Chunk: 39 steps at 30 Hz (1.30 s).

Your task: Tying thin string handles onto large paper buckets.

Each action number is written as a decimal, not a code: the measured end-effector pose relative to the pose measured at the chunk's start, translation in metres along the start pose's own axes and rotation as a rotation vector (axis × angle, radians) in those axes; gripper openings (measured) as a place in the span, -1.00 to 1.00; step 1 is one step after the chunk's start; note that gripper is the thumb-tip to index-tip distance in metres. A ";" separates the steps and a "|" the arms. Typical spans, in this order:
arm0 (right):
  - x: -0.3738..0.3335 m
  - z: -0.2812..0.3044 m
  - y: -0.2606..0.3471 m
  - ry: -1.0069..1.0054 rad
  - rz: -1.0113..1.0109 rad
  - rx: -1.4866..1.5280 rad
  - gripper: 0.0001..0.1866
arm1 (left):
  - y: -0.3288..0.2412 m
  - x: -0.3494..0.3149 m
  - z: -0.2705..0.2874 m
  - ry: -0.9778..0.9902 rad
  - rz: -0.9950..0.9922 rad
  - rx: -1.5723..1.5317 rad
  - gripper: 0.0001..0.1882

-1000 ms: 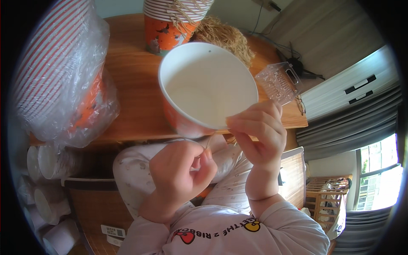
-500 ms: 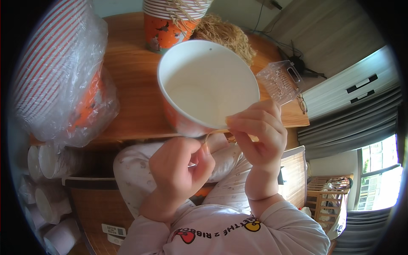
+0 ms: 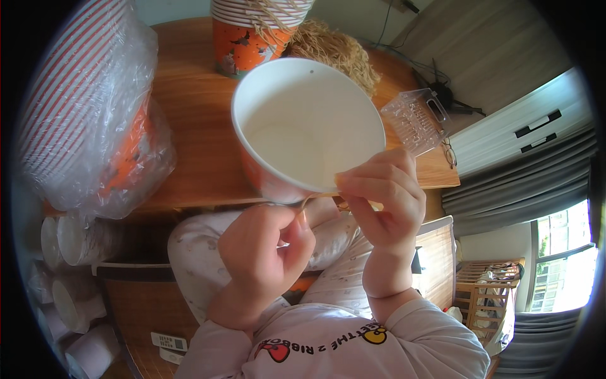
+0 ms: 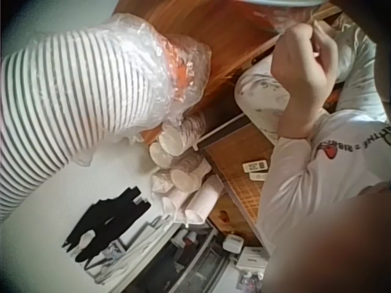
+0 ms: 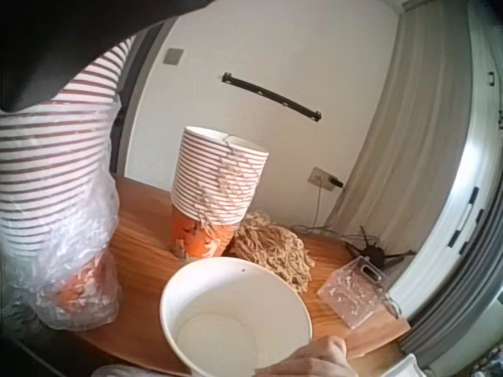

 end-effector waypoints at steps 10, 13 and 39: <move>-0.001 0.001 0.000 -0.021 -0.021 -0.003 -0.69 | -0.001 -0.001 -0.005 0.040 -0.007 -0.013 -0.83; 0.001 0.006 0.011 -0.080 -0.017 -0.066 -0.68 | -0.002 -0.001 -0.002 0.034 0.010 -0.078 -0.84; -0.006 0.005 0.023 -0.063 0.089 -0.036 -0.76 | 0.000 0.000 -0.001 0.189 0.130 -0.405 -0.92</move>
Point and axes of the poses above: each hand's wrist, its own x-axis towards the middle knuckle, its own z-axis out of the back of the hand, y = z × x, the point moved 7 cm from there along x, towards the middle knuckle, and after that the axes turned 3 degrees about -y, right-handed, at the moved point
